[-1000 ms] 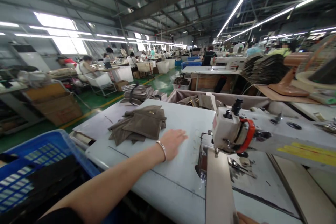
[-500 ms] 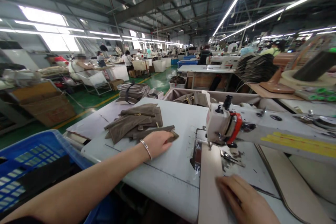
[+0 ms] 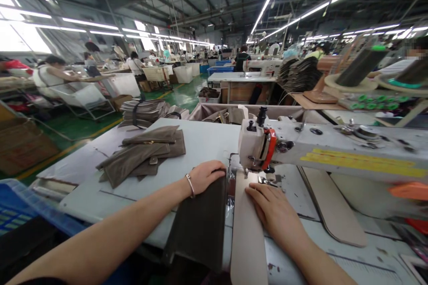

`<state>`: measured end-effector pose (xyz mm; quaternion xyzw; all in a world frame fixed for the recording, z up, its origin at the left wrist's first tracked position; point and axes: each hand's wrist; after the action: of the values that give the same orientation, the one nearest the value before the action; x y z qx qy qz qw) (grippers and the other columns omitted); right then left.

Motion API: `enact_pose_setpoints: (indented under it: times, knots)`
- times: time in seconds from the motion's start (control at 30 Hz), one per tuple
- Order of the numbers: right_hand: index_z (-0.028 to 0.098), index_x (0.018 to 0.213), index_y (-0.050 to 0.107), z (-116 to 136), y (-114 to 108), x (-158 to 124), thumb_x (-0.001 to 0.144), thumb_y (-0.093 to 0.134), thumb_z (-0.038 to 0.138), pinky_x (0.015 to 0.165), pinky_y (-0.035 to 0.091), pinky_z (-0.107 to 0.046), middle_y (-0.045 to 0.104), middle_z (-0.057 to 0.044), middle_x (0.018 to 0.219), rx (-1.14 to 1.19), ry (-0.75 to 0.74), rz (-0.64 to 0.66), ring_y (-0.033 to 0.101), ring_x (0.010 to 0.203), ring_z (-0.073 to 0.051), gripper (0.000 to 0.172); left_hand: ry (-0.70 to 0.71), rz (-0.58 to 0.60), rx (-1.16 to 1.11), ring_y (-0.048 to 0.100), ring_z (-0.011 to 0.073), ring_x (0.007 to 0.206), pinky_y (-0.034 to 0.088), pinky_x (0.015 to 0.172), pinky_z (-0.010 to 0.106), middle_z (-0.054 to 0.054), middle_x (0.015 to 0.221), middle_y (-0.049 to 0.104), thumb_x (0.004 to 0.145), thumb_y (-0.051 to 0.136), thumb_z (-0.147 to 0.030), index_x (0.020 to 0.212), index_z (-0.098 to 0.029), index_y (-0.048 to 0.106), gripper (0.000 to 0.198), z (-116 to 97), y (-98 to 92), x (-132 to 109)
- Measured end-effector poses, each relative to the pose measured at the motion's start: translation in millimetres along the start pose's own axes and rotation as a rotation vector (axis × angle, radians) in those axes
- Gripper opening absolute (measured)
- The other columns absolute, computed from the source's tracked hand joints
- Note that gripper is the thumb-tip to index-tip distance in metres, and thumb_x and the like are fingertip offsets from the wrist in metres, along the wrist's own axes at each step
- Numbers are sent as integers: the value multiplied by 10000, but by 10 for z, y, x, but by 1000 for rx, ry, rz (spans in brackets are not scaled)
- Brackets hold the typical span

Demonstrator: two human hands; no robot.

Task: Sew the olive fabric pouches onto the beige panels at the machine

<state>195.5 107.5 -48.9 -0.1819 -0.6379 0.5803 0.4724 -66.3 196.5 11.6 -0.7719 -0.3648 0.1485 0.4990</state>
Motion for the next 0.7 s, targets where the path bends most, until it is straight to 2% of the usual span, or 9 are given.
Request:
enact_pose_setpoints:
  times: [0.1,0.27,0.4,0.7]
  knots:
    - [200,1307,491,29,-30,24,943,466,177,952,428,-447,546,-90,1272,2,32,-3,495,1153,-256,366,-16,36,-60,601,142,937,452,891,245,30,977,644,923,459,-177,1063,-216,664,251,-175,170,219]
    - [174,1373,423,74,-90,55,947,460,190,928,443,-442,533,-106,1269,-2,53,11,500,1126,-259,428,-200,-10,-73,616,153,705,479,645,238,23,795,666,754,622,-195,908,-153,683,171,-290,410,469]
    - [180,1393,409,83,-99,75,937,465,186,920,447,-453,522,-115,1265,0,68,27,500,1105,-270,459,-241,-20,-76,599,138,668,442,596,214,-3,732,667,727,618,-218,732,-174,671,69,-325,413,505]
    - [148,1409,379,70,-83,81,942,436,181,937,425,-479,495,-140,1277,8,102,73,473,1104,-290,472,-281,-31,-56,578,132,619,392,554,212,-1,667,659,736,573,-221,690,-169,673,122,-342,406,581]
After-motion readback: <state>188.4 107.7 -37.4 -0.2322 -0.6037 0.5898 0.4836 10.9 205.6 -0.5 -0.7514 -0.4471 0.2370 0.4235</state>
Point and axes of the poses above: each hand's wrist, its own x-axis towards the middle knuckle, its own y-axis out of the palm, z = x × y
